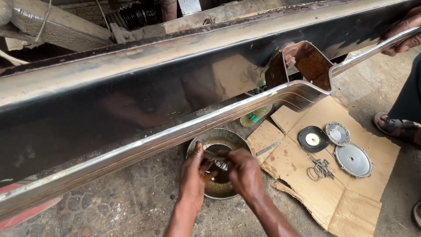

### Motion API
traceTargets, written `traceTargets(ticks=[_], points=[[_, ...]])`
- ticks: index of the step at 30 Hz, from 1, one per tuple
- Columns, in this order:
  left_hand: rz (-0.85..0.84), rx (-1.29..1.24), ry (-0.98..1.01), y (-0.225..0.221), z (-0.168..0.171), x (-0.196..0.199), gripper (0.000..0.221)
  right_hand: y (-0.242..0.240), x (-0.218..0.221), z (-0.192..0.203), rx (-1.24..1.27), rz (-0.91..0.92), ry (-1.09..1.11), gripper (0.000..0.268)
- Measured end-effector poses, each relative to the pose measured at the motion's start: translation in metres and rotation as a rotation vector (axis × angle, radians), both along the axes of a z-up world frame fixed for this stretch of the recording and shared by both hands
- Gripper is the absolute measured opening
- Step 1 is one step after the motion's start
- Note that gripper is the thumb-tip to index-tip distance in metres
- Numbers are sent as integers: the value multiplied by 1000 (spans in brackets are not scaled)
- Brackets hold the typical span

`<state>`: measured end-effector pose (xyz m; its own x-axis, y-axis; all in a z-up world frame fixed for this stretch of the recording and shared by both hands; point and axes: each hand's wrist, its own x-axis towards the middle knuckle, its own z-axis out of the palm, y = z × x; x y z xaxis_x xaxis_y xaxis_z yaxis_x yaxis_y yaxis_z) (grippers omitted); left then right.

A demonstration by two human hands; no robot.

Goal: Cleaning and inspecting disassembled metal auto parts in a container of oil.

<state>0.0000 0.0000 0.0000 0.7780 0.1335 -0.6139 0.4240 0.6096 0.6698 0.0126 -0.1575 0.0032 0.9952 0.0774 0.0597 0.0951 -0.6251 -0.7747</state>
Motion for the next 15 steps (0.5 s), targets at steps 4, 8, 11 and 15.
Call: traceTargets(ticks=[4,8,11,15], points=[[53,-164,-32,20,-40,8,32,0,3,10,65,403,235,49],[13,-186,-98,39,-32,3,31,0,19,-37,-279,188,415,55],[-52,-159,-60,33,-41,2,36,-1,14,-55,-605,370,363,56],[-153,-106,-70,35,-36,4,52,-2,32,-42,-457,145,668,35]])
